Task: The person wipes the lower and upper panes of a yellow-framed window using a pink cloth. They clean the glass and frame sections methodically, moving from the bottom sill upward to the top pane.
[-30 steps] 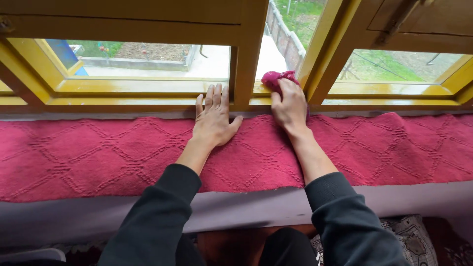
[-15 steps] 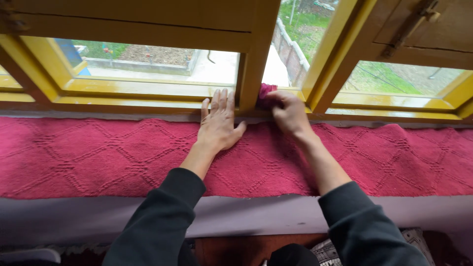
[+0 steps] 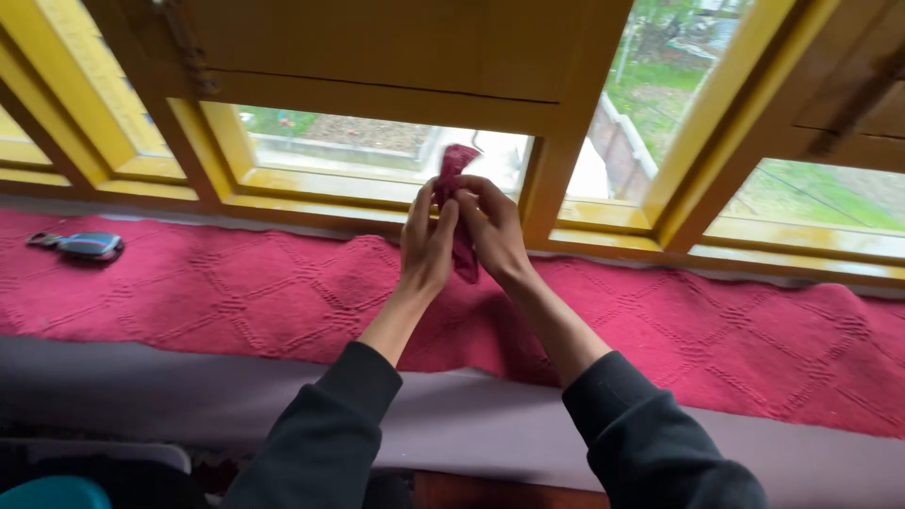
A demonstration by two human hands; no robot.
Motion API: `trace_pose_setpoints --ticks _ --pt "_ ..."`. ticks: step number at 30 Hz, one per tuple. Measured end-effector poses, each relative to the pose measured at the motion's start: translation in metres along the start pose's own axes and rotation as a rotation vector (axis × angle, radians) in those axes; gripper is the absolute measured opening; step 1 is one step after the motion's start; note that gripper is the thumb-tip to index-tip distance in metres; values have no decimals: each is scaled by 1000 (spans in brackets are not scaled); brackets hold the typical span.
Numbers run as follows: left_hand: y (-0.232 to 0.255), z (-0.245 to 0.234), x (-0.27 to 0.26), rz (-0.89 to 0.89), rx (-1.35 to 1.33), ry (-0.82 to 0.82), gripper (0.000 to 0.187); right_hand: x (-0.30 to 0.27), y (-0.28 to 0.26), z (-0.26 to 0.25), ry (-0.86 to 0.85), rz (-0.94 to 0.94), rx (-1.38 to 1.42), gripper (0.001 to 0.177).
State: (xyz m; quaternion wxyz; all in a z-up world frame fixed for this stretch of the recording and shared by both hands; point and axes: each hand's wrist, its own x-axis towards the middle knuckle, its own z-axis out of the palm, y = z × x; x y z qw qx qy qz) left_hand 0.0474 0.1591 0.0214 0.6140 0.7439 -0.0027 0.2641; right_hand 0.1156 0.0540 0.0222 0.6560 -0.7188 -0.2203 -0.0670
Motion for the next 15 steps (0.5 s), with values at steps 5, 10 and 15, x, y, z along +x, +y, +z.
trace_pose_setpoints --ticks 5,10,15 --pt "-60 -34 57 -177 -35 393 36 -19 -9 6 -2 -68 -137 35" --pt "-125 -112 135 -217 -87 861 46 -9 17 7 215 -140 -459 20" --pt "-68 -110 138 -149 141 621 73 -10 10 6 256 -50 -439 19"
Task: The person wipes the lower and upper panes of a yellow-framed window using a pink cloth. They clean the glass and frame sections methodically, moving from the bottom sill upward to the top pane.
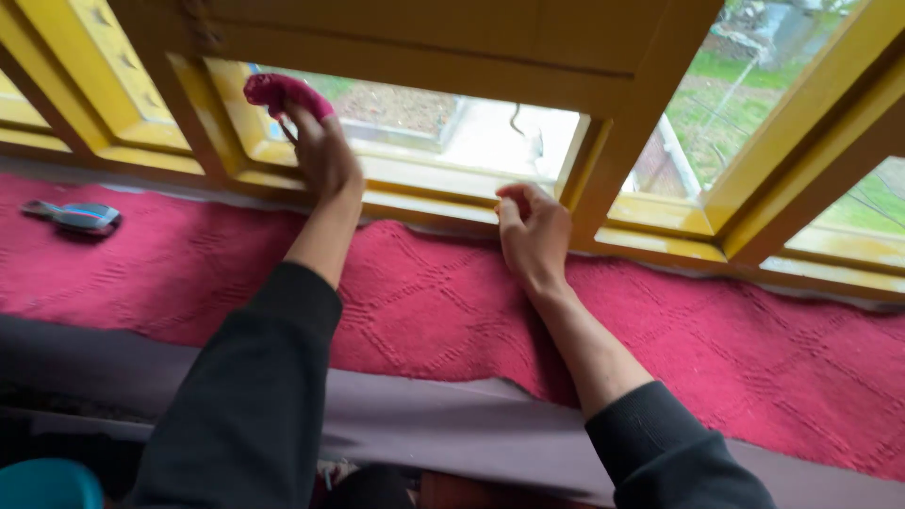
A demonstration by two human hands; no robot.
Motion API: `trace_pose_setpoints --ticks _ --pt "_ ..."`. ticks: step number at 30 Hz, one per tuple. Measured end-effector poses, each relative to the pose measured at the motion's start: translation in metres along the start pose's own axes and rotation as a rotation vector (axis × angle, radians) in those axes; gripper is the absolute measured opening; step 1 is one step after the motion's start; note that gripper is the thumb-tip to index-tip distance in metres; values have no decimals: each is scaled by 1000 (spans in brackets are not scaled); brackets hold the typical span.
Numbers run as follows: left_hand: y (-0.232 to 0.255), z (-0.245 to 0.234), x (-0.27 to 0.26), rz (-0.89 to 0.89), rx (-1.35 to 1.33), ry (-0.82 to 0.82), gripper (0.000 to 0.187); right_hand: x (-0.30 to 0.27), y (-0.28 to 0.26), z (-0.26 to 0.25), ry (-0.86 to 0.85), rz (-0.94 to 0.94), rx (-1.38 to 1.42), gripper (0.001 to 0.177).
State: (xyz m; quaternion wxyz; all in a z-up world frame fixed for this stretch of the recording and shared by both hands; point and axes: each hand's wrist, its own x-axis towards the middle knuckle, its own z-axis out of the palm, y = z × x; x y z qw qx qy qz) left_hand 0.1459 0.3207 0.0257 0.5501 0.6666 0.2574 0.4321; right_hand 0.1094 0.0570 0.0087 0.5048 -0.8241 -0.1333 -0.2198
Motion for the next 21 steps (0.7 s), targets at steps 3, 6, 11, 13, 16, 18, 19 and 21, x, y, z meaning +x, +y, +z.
trace_pose_setpoints --ticks 3,6,11,13,16,18,19,21 --pt "-76 96 2 228 300 54 84 1 -1 -1 -17 -5 59 19" --pt "-23 85 -110 529 511 -188 64 5 20 8 27 -69 95 20" --pt "-24 55 -105 1145 500 -388 13 5 20 7 22 -87 89 20" --pt "-30 41 -78 1346 581 -388 13 1 20 4 9 -80 97 20" --pt "-31 13 -25 1088 515 -544 23 1 20 1 -3 -61 133 22" --pt "-49 4 16 684 885 -342 27 -1 17 0 -13 -68 119 22" --pt "-59 0 21 688 887 -345 27 -2 18 2 -9 -64 121 22" --pt "-77 1 32 637 832 -194 37 -2 20 2 -13 -58 138 22"
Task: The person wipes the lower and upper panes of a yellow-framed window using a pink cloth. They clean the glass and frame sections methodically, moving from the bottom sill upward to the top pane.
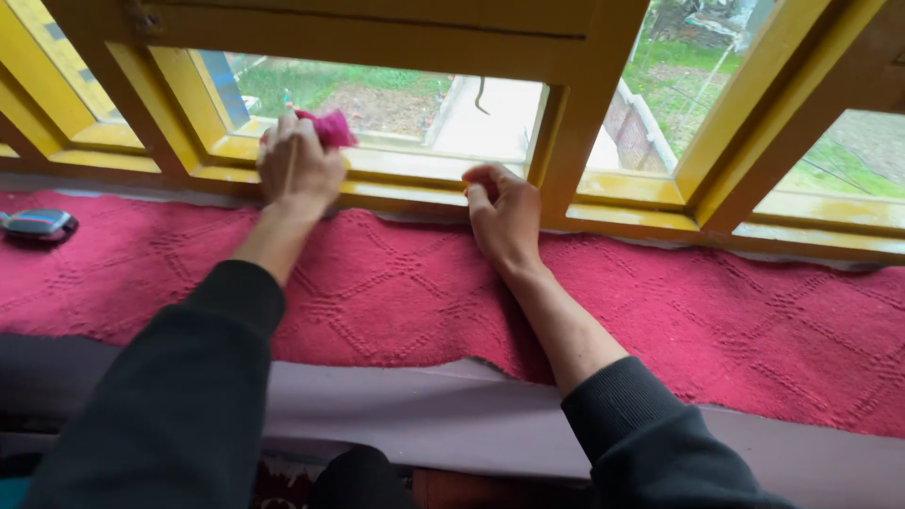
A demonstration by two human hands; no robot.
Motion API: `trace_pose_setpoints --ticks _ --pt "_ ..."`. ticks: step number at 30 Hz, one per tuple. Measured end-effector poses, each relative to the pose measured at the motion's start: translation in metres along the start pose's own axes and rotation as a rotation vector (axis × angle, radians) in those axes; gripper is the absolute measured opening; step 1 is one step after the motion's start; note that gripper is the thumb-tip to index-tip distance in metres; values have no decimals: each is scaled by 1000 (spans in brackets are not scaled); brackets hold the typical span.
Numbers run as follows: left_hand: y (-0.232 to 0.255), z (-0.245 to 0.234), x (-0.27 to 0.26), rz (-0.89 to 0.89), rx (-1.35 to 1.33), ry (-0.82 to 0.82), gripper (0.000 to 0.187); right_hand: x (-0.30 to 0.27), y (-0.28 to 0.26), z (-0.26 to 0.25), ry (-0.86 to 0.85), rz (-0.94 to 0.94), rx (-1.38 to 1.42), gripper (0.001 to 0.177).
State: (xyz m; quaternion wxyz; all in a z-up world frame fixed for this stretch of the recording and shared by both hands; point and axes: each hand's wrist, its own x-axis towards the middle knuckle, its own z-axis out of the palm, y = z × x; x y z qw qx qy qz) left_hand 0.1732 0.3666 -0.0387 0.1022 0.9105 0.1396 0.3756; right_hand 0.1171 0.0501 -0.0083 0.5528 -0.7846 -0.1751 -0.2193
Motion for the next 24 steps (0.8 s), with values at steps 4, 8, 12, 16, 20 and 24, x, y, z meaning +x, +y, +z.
trace_pose_setpoints --ticks 4,8,12,16,20,24 --pt "120 -29 -41 152 132 -66 27 2 4 2 2 -15 -19 22" --pt "173 -1 -57 542 -260 -145 25 9 7 -6 48 -15 -27 20" --pt "138 0 -43 730 -190 -4 18 1 1 -11 74 32 -29 23" --pt "44 -26 -19 578 -32 101 11 -2 -4 -11 65 46 -7 24" --pt "55 -56 -20 -33 -246 93 49 -5 -16 -11 19 39 -35 19" --pt "131 -8 -16 128 -644 70 77 -4 -17 -13 164 42 203 22"
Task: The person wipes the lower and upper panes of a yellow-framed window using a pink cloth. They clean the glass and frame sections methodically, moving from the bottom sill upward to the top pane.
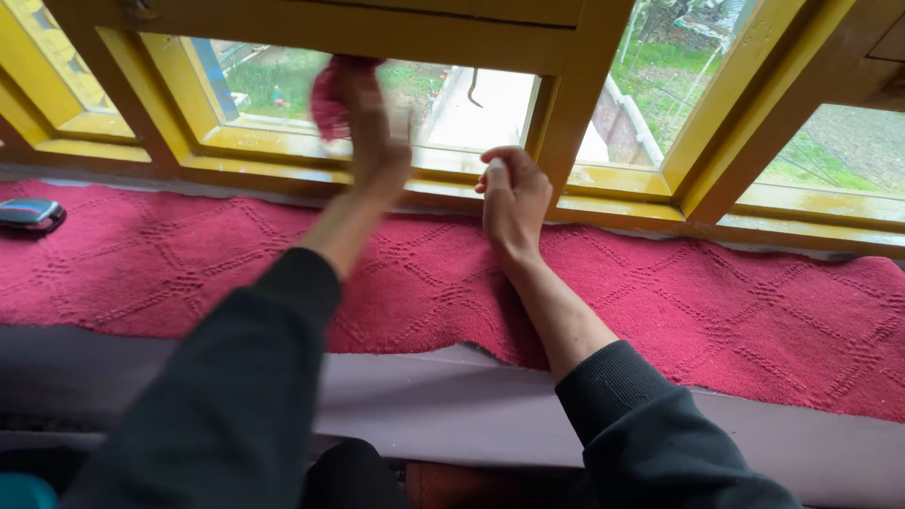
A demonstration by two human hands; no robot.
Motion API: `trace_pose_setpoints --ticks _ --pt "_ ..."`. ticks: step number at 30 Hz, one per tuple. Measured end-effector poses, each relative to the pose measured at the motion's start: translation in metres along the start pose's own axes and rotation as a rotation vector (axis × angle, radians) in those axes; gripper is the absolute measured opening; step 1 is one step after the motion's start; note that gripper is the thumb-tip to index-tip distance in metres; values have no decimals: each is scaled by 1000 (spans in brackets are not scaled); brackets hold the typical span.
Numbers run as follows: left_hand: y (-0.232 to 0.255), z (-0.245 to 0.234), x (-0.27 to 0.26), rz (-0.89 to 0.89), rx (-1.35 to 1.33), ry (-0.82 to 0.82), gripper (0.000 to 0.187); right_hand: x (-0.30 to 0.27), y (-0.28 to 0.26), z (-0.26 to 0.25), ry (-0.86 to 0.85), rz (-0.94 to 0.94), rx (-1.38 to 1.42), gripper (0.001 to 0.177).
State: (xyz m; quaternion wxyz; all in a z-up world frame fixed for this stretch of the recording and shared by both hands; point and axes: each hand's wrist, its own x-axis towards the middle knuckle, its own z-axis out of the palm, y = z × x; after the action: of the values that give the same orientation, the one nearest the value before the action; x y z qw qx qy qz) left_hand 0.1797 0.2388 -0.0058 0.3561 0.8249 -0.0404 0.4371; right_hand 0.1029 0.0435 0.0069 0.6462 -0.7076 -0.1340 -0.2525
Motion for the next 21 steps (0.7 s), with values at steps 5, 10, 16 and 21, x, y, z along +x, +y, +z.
trace_pose_setpoints --ticks 5,10,16,21 --pt "68 20 -30 383 229 -458 60 6 7 -4 159 -239 85 24" --pt "71 -32 -29 420 452 -684 44 9 7 -6 168 -263 257 29" --pt "11 -31 -11 -418 390 -76 77 6 -1 -6 345 -629 109 22" --pt "73 36 -29 142 -156 -82 85 39 51 -22 593 -353 -54 54"
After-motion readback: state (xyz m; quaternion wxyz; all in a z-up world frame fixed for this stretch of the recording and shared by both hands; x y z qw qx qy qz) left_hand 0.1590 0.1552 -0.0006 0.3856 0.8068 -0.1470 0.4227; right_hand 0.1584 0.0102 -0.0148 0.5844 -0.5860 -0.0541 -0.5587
